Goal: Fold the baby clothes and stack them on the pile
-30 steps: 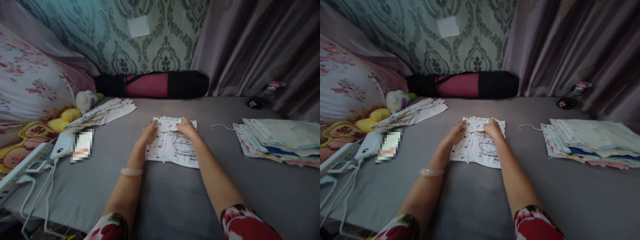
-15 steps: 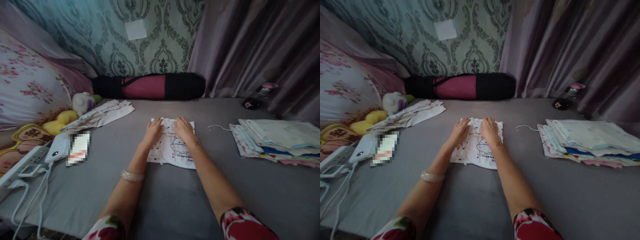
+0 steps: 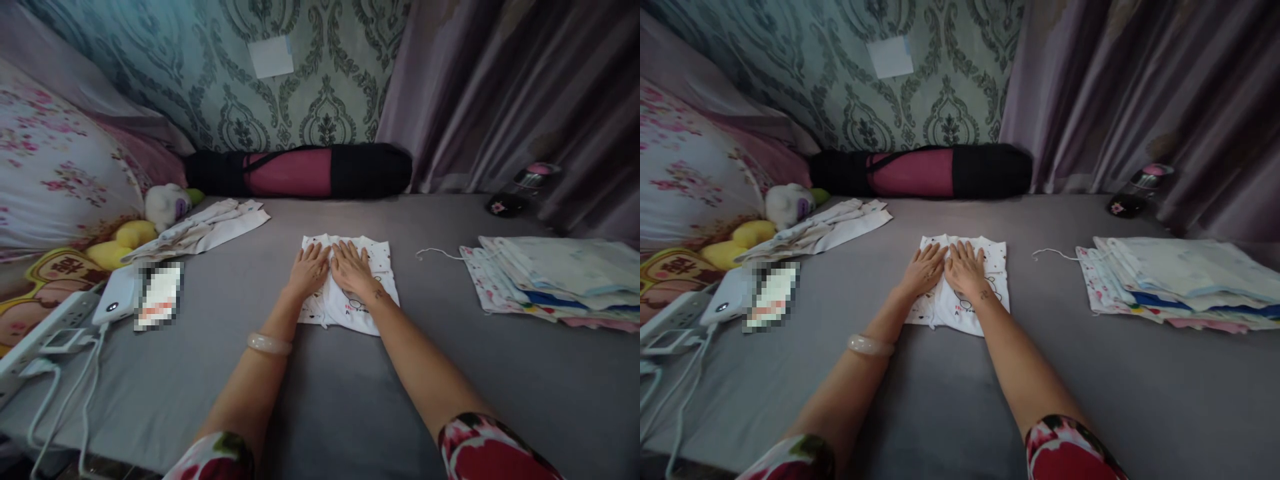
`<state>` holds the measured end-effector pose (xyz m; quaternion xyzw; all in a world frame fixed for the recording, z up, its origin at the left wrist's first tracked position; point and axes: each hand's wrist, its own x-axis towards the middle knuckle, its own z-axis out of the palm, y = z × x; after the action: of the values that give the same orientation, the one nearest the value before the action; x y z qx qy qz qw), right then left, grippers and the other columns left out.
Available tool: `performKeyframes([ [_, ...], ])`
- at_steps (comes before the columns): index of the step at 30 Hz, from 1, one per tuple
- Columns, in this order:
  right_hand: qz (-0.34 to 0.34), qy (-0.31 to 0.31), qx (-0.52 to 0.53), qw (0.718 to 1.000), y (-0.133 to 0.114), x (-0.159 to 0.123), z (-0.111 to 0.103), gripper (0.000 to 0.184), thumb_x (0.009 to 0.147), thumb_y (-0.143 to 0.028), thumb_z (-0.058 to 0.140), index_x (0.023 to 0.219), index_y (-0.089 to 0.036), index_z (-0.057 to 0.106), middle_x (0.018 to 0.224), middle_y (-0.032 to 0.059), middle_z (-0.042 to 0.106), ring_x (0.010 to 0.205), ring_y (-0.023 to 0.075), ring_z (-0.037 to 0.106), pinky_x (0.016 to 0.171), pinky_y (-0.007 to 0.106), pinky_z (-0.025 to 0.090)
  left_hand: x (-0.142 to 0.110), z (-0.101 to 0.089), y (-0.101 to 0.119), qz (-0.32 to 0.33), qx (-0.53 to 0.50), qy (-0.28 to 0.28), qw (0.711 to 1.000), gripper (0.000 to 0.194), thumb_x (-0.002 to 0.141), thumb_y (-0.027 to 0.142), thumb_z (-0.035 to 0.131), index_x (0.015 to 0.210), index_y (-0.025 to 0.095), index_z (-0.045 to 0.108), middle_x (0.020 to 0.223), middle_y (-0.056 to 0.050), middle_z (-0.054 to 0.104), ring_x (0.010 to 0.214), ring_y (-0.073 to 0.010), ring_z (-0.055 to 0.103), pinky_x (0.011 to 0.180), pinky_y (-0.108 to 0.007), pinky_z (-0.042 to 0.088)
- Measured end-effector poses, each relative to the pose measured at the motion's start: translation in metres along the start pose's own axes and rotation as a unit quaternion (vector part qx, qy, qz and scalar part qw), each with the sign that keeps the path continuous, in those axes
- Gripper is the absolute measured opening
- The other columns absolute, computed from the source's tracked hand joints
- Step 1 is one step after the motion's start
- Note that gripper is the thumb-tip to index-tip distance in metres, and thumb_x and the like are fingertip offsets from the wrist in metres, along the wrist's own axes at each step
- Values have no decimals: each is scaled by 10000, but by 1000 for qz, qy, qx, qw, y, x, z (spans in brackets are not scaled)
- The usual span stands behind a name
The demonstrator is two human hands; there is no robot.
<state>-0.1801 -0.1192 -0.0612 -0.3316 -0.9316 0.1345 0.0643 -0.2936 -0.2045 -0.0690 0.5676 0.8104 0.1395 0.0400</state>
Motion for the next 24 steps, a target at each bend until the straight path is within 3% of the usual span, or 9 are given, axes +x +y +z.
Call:
performKeyframes([
  [6,11,-25,51,998,2,7,-4,553,985,-337,238,1499,-156,330,1586,77,251,1473,268,132,1169,558,45,1,3,-3,8,7,9,1000,516,945,259,348,1459,241,387,1552,-75,344,1450,-263,259,1181,-492,177],
  [8,23,-16,97,995,10,11,-13,528,982,-324,266,1472,-163,378,1565,83,307,1456,235,208,1178,485,128,2,3,-5,4,-11,18,1000,496,944,254,348,1435,242,416,1538,-73,370,1441,-252,281,1182,-487,181],
  [10,66,44,133,988,21,13,-24,490,968,-272,299,1411,-137,460,1480,118,447,1381,205,368,1135,377,271,2,4,-5,-2,-40,36,999,467,958,268,328,1408,220,444,1519,-88,401,1428,-240,311,1182,-474,192],
  [12,142,100,153,973,33,12,-31,437,950,-245,329,1290,-116,572,1302,149,607,1228,213,537,1017,322,406,3,4,-6,-11,-74,60,995,453,974,288,304,1385,181,464,1495,-118,430,1413,-237,337,1178,-457,211],
  [14,198,110,161,961,43,9,-33,366,932,-254,384,1140,-132,658,1129,143,692,1078,225,626,902,300,468,4,6,-7,-19,-97,81,992,448,979,292,300,1367,151,476,1473,-141,453,1407,-238,348,1172,-444,233],
  [18,208,85,159,961,47,6,-26,269,894,-282,481,1015,-171,694,1026,110,723,1023,215,647,863,272,467,6,9,-12,-14,-86,85,993,439,938,202,353,1357,149,475,1472,-142,455,1411,-237,343,1167,-453,244],
  [24,216,69,175,958,41,7,-22,448,850,-402,558,1227,-161,590,1160,147,675,1098,253,619,924,335,457,7,7,-12,-16,-64,52,996,535,855,80,362,1385,73,437,1487,-175,423,1427,-243,311,1173,-424,246],
])
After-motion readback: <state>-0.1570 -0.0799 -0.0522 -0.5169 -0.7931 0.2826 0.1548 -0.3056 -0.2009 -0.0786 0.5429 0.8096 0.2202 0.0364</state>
